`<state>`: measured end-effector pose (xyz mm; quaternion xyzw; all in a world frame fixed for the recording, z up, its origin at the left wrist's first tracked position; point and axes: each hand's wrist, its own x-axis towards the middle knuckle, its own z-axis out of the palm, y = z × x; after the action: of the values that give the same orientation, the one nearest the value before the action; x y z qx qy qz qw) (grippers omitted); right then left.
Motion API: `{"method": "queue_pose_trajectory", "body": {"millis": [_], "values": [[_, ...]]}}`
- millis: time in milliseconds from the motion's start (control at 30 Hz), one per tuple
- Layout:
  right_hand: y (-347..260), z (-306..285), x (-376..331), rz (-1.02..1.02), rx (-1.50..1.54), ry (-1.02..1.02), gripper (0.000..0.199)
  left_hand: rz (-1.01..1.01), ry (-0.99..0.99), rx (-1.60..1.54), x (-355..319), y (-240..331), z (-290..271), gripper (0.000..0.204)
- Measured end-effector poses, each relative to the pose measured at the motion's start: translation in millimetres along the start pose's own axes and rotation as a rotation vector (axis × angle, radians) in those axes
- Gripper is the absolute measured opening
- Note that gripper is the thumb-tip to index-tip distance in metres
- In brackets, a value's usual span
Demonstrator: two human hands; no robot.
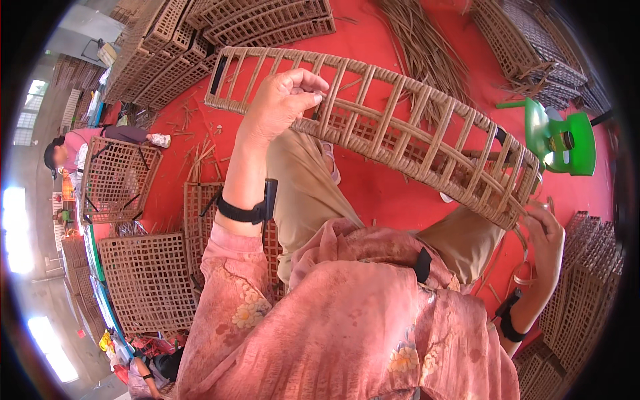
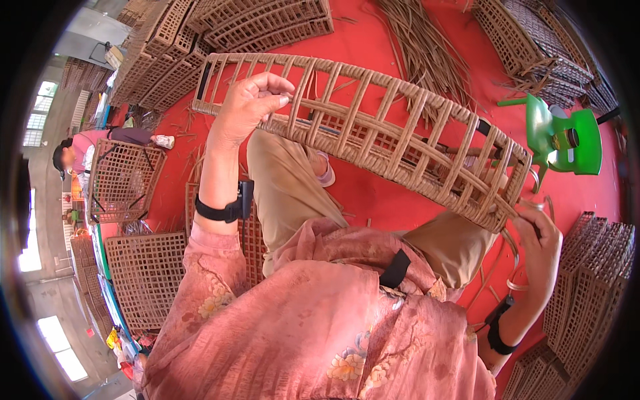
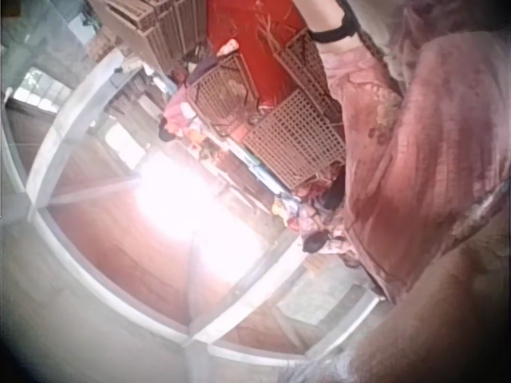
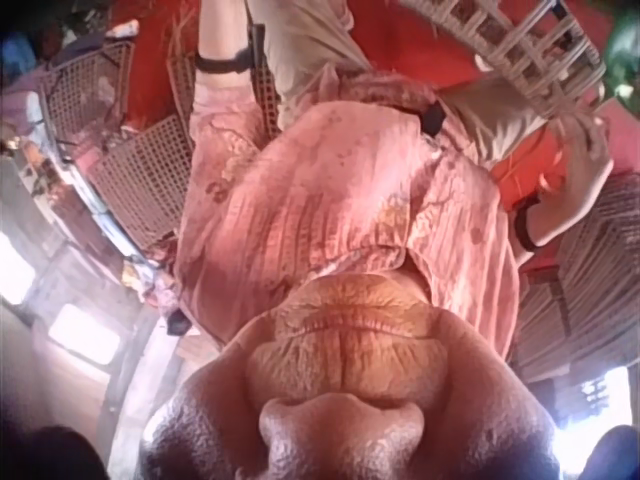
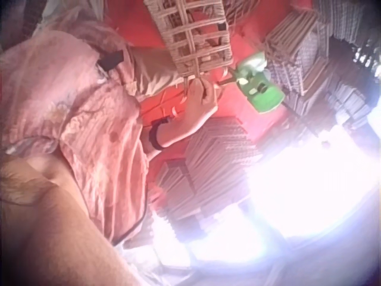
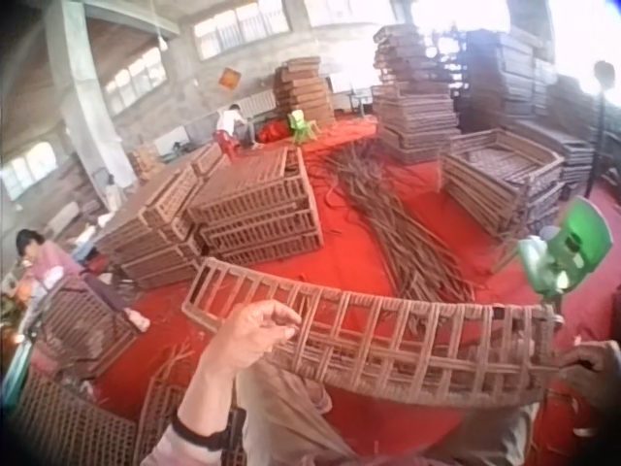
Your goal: Weaving thin wooden or bamboo strips to construct or reinforce a rectangular basket structure.
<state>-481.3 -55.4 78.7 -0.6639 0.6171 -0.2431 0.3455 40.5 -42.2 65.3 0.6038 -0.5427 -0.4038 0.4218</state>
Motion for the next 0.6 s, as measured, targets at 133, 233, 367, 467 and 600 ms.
{"method": "queue_pose_trajectory", "body": {"millis": [133, 233, 367, 467, 600], "values": [[11, -22, -11, 0.067, -0.006, -0.033, 0.012, 0.013, 0.340, -0.053, -3, -8, -9, 0.020], [20, -29, -10, 0.106, 0.034, -0.015, 0.011, 0.003, 0.369, 0.192, -5, -17, -5, 0.014], [23, -25, 1, 0.055, 0.016, -0.033, 0.011, 0.211, 0.479, 0.747, -8, -23, -1, 0.011], [20, -14, 7, 0.052, 0.060, -0.043, 0.011, 0.272, 0.421, 0.964, -9, -25, -5, 0.016], [15, 0, 9, -0.044, 0.069, -0.050, 0.012, 0.418, 0.425, 0.558, -9, -25, -19, 0.026]]}}
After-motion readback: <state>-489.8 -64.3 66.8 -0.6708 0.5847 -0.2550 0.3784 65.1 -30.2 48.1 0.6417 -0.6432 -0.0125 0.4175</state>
